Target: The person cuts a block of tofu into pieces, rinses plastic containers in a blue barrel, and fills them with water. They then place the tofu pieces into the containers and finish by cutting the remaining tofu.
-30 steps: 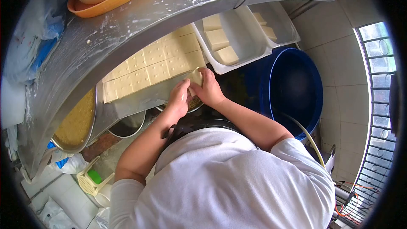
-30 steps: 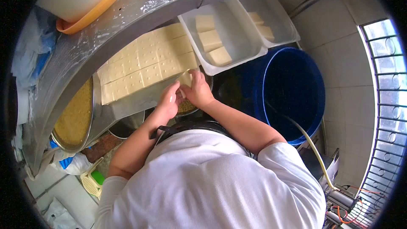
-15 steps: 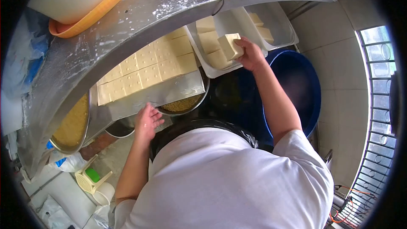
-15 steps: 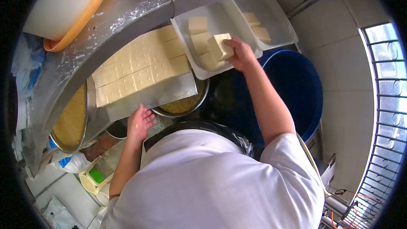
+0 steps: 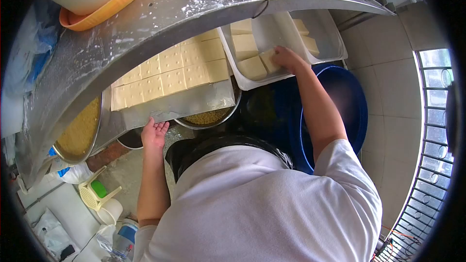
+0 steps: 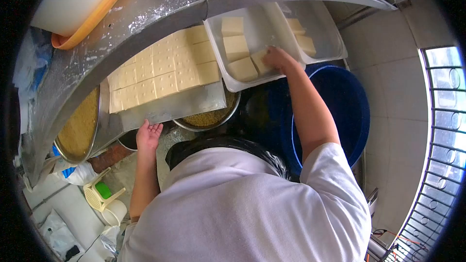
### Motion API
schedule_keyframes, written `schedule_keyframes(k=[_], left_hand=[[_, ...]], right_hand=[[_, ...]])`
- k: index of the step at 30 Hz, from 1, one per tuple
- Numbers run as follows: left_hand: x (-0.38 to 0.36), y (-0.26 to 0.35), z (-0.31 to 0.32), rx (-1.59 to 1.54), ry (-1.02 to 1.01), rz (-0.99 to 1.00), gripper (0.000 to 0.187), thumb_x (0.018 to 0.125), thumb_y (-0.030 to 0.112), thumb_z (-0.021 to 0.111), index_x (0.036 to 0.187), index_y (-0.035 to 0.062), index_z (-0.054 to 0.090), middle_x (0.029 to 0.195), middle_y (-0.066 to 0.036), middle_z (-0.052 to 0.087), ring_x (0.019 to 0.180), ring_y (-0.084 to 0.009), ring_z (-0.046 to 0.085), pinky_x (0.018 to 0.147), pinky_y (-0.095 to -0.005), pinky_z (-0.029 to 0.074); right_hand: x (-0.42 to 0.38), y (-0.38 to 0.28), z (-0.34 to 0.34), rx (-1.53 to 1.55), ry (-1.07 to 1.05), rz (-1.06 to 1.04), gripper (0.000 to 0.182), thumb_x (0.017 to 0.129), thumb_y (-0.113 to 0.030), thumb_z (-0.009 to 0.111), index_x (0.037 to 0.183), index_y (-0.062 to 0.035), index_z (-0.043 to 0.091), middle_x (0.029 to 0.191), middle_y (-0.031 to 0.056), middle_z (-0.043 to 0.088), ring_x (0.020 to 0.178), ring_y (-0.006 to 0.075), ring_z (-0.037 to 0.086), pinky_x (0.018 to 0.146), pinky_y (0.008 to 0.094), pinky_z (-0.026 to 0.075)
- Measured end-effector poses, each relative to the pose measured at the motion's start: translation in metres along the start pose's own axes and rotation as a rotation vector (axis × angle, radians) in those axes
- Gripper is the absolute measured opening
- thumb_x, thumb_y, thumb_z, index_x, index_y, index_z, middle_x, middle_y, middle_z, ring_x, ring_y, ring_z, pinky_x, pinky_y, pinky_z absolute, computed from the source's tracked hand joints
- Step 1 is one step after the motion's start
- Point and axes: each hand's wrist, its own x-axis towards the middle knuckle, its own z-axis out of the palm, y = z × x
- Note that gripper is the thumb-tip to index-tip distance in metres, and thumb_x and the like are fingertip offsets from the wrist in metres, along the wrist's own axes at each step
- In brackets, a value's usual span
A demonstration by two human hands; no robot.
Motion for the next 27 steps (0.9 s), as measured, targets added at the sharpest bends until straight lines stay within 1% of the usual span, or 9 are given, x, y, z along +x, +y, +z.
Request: schedule_keyframes(k=[5,9,13,15,19,21,23,25,27], left_hand=[[0.003,-0.007,-0.011,0.017,-0.059,0.011,0.024,0.105,0.021,0.059,0.120,0.0035,0.055,0.113,-0.014,0.061,0.106,-0.0307,0.061,0.100,-0.0511,0.053],[-0.003,-0.013,-0.013,-0.012,-0.051,0.015,0.022,0.104,0.021,0.059,0.117,0.0035,0.056,0.109,-0.014,0.061,0.103,-0.0303,0.062,0.099,-0.0502,0.054],[-0.015,-0.020,-0.007,0.009,-0.080,0.039,0.023,0.106,0.021,0.057,0.119,0.0022,0.054,0.112,-0.017,0.063,0.104,-0.0312,0.064,0.095,-0.0515,0.057],[-0.018,-0.023,-0.008,-0.003,-0.097,0.010,0.022,0.106,0.022,0.057,0.118,0.0029,0.055,0.110,-0.016,0.064,0.101,-0.0296,0.065,0.092,-0.0497,0.058],[-0.034,-0.013,-0.013,0.105,-0.150,-0.043,0.026,0.105,0.029,0.059,0.112,0.0038,0.058,0.099,-0.013,0.067,0.094,-0.0281,0.068,0.086,-0.0477,0.060],[-0.060,0.014,-0.013,0.552,-0.061,-0.129,0.031,0.104,0.035,0.061,0.102,0.0043,0.062,0.088,-0.010,0.068,0.087,-0.0255,0.070,0.078,-0.0413,0.060],[-0.061,0.034,-0.016,0.936,0.182,0.285,0.039,0.101,0.040,0.063,0.093,0.0017,0.063,0.085,-0.013,0.070,0.086,-0.0270,0.071,0.076,-0.0394,0.057],[-0.051,0.070,-0.020,1.275,0.450,0.936,0.040,0.101,0.037,0.063,0.098,-0.0028,0.064,0.091,-0.018,0.071,0.085,-0.0302,0.070,0.077,-0.0417,0.055],[-0.014,0.107,-0.033,1.163,0.430,1.020,0.052,0.101,0.045,0.060,0.110,-0.0064,0.065,0.103,-0.024,0.072,0.096,-0.0376,0.070,0.088,-0.0458,0.053]], right_hand=[[0.012,0.017,0.004,-0.132,0.070,-0.231,0.047,0.083,-0.013,0.063,0.128,0.0024,0.061,0.110,0.0124,0.068,0.102,0.0227,0.062,0.086,0.0380,0.049],[0.003,0.004,0.000,0.035,-0.078,-0.139,0.051,0.083,-0.013,0.063,0.132,0.0034,0.059,0.116,0.0142,0.068,0.108,0.0242,0.063,0.090,0.0378,0.049],[-0.002,-0.008,0.012,-0.235,0.086,-0.198,0.050,0.086,-0.016,0.065,0.132,0.0025,0.059,0.122,0.0194,0.067,0.107,0.0289,0.066,0.092,0.0390,0.051],[-0.002,-0.010,0.030,-0.318,0.604,-0.613,0.042,0.087,-0.020,0.067,0.124,0.0003,0.062,0.123,0.0275,0.064,0.115,0.0440,0.062,0.096,0.0493,0.049],[-0.066,-0.071,0.066,-0.057,0.613,-0.684,0.040,0.090,-0.012,0.068,0.127,-0.0008,0.061,0.125,0.0261,0.061,0.118,0.0462,0.057,0.103,0.0485,0.048],[-0.093,-0.082,0.089,-0.132,0.631,-0.894,0.041,0.088,-0.011,0.068,0.128,-0.0019,0.060,0.126,0.0242,0.061,0.118,0.0452,0.056,0.103,0.0485,0.048],[-0.111,-0.093,0.106,-0.216,0.591,-0.930,0.043,0.088,-0.011,0.068,0.129,-0.0026,0.059,0.127,0.0230,0.059,0.118,0.0437,0.056,0.103,0.0486,0.048],[-0.117,-0.093,0.118,-0.218,0.532,-0.933,0.045,0.087,-0.013,0.068,0.130,-0.0020,0.057,0.130,0.0238,0.057,0.120,0.0447,0.054,0.104,0.0501,0.047],[-0.114,-0.087,0.132,-0.305,0.596,-0.934,0.046,0.088,-0.016,0.068,0.130,-0.0013,0.057,0.131,0.0251,0.056,0.122,0.0470,0.052,0.106,0.0526,0.045]])
